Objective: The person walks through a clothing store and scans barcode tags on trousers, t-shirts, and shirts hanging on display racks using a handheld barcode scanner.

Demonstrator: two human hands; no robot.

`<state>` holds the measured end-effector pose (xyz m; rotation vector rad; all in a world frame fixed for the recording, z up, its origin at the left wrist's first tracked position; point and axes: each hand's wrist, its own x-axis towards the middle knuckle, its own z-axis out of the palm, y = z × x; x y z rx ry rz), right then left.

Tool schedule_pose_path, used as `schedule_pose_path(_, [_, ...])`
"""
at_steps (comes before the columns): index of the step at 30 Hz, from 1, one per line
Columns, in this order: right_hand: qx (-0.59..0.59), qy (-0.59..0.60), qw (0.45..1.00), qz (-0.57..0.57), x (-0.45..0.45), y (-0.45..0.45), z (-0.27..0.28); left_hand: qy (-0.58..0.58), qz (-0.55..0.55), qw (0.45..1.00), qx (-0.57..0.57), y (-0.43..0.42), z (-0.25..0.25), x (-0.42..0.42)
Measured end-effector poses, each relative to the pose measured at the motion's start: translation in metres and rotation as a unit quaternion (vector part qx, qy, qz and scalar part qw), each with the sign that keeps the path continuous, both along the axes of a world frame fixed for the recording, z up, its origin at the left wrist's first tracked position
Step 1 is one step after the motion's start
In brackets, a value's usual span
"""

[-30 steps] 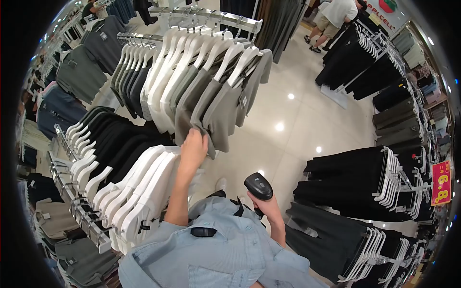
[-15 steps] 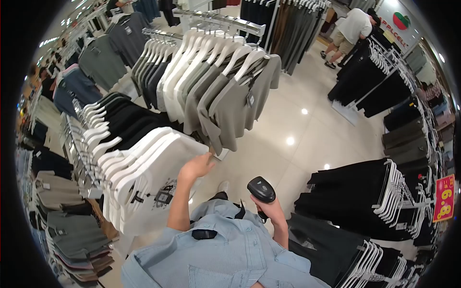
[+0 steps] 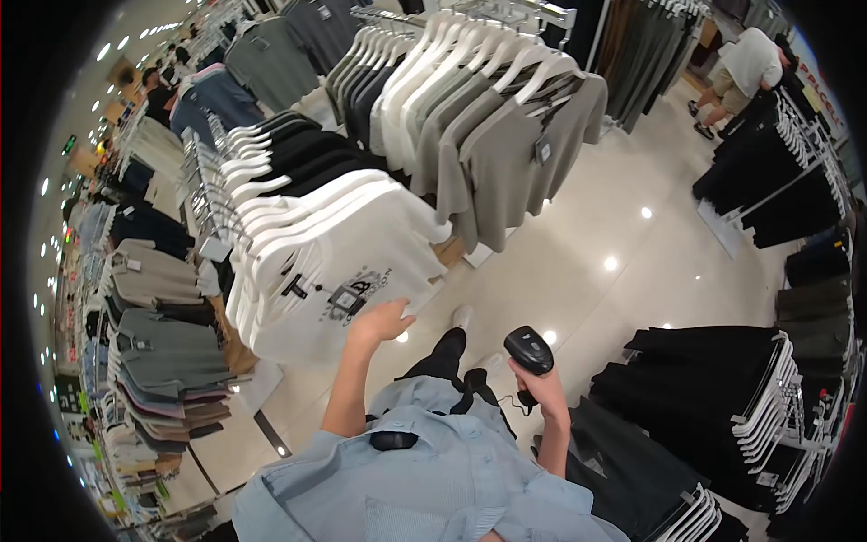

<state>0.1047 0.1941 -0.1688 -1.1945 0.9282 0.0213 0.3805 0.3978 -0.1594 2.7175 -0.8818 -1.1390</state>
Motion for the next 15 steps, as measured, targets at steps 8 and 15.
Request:
schedule_pose_path(8, [-0.011, -0.017, 1.0, 0.014, 0.003, 0.017, 0.012, -0.011, 0.013, 0.999, -0.051, 0.017, 0.021, -0.008])
schedule_pose_path(15, [-0.049, -0.027, 0.998, -0.001, 0.02, 0.046, 0.025, -0.006, 0.01, 0.996, -0.088, 0.036, 0.029, 0.018])
